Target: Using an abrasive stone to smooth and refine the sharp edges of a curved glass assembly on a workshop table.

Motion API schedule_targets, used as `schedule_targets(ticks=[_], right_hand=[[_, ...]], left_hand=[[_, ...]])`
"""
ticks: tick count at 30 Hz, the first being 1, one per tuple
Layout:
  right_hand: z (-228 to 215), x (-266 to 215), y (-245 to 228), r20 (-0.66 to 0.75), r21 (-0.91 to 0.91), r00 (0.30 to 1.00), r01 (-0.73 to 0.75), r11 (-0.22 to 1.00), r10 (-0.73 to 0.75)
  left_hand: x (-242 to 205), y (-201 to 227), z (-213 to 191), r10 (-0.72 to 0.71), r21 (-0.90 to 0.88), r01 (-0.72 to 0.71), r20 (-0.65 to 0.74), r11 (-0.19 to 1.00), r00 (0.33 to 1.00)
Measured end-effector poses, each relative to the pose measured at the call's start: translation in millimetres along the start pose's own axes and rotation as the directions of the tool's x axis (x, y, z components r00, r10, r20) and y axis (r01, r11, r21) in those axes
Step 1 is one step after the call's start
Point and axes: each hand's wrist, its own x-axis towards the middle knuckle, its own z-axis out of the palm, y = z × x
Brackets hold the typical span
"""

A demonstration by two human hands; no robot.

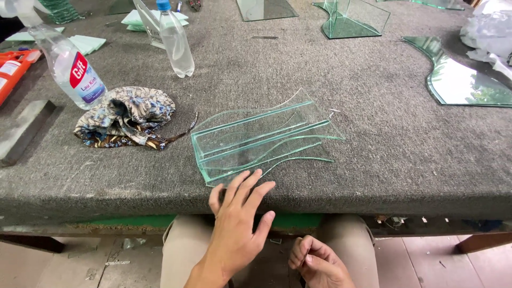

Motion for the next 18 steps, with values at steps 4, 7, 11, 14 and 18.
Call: schedule_targets(ticks=[4, 7, 11, 14, 18], right_hand=[[-9, -1, 3, 0.009, 0.005, 1.000, 0.008, 1.000, -0.008], [-6, -1, 2, 0.025, 0.009, 1.000, 0.013, 1.000, -0.013], [-14, -2, 5, 0.076, 0.100, 0.996, 0.041, 0.994, -0.049], [-10, -4, -1, 0.087, 0.157, 0.995, 0.025, 0.987, -0.040], [-2, -7, -2, 0.069, 0.136, 0.997, 0.037, 0.990, -0.047]], left_hand=[[6, 2, 11, 0.158, 0.020, -0.158, 0.000, 0.987, 0.987], [21, 5, 1, 0.215, -0.123, -0.208, 0.047, 0.970, 0.975], [21, 18, -7, 0.237, -0.607, -0.195, -0.010, 0.770, 0.971], [14, 23, -8, 0.239, -0.407, -0.329, -0.258, 0.852, 0.936], [6, 20, -4, 0.102, -0.073, -0.109, -0.102, 0.991, 0.990]])
